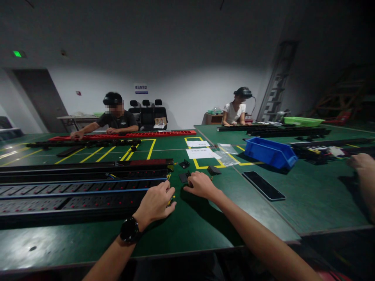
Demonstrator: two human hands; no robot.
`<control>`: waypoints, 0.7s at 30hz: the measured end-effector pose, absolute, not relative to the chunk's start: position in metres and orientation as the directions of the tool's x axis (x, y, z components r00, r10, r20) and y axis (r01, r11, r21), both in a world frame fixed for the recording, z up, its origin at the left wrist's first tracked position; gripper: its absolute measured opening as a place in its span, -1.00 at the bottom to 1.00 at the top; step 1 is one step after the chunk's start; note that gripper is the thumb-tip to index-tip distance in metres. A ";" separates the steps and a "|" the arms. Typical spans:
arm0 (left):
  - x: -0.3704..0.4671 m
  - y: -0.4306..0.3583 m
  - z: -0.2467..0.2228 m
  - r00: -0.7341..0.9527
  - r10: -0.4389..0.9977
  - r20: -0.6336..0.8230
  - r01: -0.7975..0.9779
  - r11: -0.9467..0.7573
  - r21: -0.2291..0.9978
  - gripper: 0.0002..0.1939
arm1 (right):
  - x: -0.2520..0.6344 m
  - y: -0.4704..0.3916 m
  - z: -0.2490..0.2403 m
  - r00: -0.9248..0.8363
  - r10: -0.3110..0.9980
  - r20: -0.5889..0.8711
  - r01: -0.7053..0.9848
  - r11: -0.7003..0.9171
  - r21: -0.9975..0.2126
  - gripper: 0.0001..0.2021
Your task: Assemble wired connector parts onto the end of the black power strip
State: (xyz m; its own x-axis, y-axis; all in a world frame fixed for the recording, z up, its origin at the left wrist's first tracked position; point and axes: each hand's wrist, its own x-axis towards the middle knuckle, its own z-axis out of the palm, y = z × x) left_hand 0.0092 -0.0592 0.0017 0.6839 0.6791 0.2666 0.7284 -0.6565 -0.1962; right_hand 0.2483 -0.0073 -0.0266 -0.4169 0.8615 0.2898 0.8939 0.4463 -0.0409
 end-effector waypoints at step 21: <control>0.004 -0.059 -0.006 0.684 0.694 0.228 0.729 -0.665 -0.164 -0.87 | 0.216 -0.015 -0.049 -0.717 0.512 0.474 0.537 0.838 -0.092 -0.87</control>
